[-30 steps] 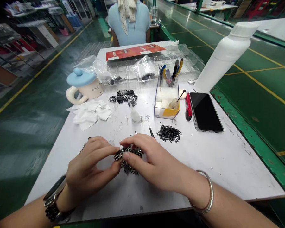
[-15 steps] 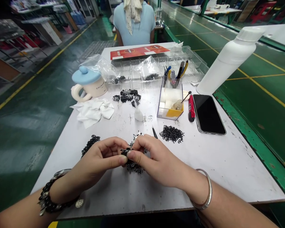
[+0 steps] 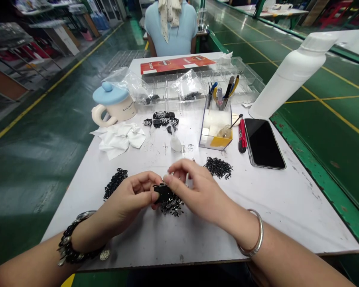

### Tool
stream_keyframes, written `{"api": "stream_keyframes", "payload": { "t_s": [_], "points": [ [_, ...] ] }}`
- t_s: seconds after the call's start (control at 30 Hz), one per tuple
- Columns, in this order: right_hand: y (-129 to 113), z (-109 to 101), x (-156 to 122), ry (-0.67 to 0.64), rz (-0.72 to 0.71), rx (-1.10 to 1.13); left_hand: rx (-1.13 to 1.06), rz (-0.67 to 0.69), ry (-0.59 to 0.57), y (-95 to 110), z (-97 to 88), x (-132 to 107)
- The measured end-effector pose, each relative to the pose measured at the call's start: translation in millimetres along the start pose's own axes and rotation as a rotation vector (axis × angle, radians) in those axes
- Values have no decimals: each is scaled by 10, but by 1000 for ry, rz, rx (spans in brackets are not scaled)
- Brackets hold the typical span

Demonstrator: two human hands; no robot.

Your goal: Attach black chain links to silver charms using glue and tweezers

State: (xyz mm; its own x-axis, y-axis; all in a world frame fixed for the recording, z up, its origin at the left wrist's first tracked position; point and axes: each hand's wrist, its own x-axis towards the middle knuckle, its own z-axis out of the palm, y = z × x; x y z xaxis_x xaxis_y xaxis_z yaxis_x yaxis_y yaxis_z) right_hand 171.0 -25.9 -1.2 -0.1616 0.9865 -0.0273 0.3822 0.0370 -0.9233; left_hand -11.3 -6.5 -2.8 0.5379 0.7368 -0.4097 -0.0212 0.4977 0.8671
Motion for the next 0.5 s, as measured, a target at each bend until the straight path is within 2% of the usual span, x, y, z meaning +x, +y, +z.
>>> {"api": "stream_keyframes", "payload": {
  "t_s": [0.07, 0.13, 0.23, 0.3, 0.5],
  "points": [
    [36, -23, 91, 166, -6, -80, -25, -13, 19, 9, 16, -6],
    [63, -40, 199, 242, 6, -240, -39, -36, 49, 18, 32, -15],
    [72, -37, 356, 223, 25, -520, -60, -67, 88, 28, 49, -29],
    [71, -16, 446, 230, 27, -610, -80, -74, 99, 33, 57, -33],
    [142, 53, 655, 279, 14, -594, -96, -95, 105, 43, 77, -31]
  ]
}}
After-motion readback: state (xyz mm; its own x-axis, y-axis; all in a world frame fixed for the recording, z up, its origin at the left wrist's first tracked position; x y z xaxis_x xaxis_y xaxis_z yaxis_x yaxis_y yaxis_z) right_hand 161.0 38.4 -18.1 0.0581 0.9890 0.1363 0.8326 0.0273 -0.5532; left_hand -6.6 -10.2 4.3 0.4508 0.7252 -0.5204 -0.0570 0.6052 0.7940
